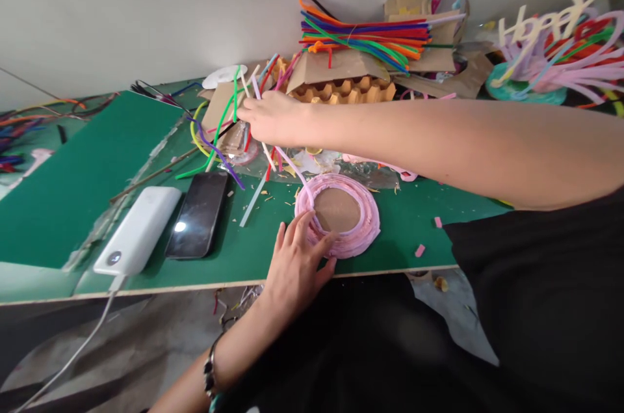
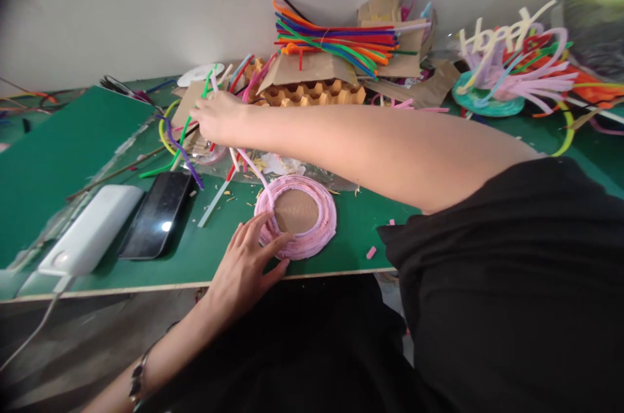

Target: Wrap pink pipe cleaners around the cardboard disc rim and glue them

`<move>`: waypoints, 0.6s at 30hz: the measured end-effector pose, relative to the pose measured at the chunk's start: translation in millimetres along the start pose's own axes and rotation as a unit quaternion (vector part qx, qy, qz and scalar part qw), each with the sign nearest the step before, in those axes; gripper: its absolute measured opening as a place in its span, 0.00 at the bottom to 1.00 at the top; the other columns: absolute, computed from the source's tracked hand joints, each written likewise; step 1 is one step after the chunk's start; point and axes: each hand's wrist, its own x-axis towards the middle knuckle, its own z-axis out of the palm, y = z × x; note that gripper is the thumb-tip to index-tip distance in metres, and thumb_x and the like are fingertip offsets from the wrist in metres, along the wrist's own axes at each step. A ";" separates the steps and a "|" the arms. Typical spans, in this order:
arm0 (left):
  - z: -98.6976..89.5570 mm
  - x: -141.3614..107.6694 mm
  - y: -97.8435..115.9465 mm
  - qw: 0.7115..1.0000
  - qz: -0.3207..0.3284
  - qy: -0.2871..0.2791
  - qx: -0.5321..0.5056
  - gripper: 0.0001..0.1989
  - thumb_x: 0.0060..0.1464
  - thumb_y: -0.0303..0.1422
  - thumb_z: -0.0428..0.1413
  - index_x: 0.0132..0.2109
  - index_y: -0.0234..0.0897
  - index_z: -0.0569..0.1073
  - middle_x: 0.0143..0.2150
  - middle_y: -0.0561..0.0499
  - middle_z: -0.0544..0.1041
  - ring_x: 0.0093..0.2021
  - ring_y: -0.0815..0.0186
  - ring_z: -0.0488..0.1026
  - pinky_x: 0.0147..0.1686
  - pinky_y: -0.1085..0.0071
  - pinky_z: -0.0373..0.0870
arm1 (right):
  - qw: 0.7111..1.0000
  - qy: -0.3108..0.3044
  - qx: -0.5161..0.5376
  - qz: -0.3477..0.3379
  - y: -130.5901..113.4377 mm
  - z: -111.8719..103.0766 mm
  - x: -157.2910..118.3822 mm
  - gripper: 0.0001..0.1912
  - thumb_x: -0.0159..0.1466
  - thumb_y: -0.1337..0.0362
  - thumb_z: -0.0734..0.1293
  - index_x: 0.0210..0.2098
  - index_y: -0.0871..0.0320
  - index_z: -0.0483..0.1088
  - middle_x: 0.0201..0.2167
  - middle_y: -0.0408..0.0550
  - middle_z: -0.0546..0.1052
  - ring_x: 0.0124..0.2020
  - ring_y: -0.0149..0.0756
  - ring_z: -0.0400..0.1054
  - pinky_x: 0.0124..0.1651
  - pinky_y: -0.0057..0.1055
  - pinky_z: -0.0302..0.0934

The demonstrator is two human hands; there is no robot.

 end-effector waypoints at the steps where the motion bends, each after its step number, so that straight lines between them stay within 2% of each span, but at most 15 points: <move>1: 0.3 -0.4 -0.7 1.000 0.002 0.002 -0.002 0.14 0.48 0.30 0.57 0.45 0.42 0.72 0.54 0.38 0.61 0.52 0.50 0.64 0.48 0.45 0.63 | 1.000 -0.001 0.001 0.004 0.0 -1.2 -0.1 0.16 0.60 0.73 0.53 0.20 0.73 0.62 0.43 0.44 0.70 0.48 0.26 0.59 0.44 0.27 0.55; 8: 1.7 -3.8 -7.8 0.999 0.035 0.021 0.001 0.15 0.51 0.31 0.55 0.48 0.39 0.68 0.54 0.37 0.63 0.54 0.53 0.64 0.50 0.49 0.64 | 1.000 -0.002 -0.008 -0.007 2.2 -0.1 -3.0 0.14 0.59 0.75 0.54 0.18 0.72 0.61 0.42 0.45 0.70 0.49 0.31 0.60 0.42 0.29 0.57; 11: 1.1 -3.3 -8.3 0.999 0.037 0.017 0.015 0.17 0.50 0.31 0.56 0.49 0.39 0.67 0.54 0.37 0.65 0.54 0.53 0.65 0.49 0.49 0.64 | 1.000 -0.009 -0.013 -0.017 4.9 3.4 -2.1 0.13 0.58 0.77 0.55 0.21 0.69 0.65 0.43 0.48 0.70 0.49 0.35 0.60 0.43 0.32 0.59; 14: 0.5 -2.0 -5.8 0.999 0.033 0.001 0.030 0.15 0.49 0.30 0.57 0.46 0.40 0.70 0.54 0.36 0.65 0.54 0.53 0.65 0.49 0.49 0.65 | 0.999 -0.005 -0.016 -0.040 7.6 9.3 0.8 0.13 0.58 0.77 0.53 0.27 0.66 0.68 0.43 0.50 0.68 0.50 0.41 0.59 0.44 0.38 0.61; 18: -1.2 -0.4 -0.7 0.999 0.011 -0.021 0.041 0.15 0.48 0.29 0.58 0.45 0.41 0.70 0.56 0.36 0.63 0.56 0.52 0.63 0.48 0.48 0.65 | 0.999 0.000 -0.014 -0.048 6.6 13.3 3.1 0.15 0.57 0.77 0.52 0.30 0.64 0.69 0.41 0.50 0.66 0.49 0.43 0.59 0.43 0.41 0.61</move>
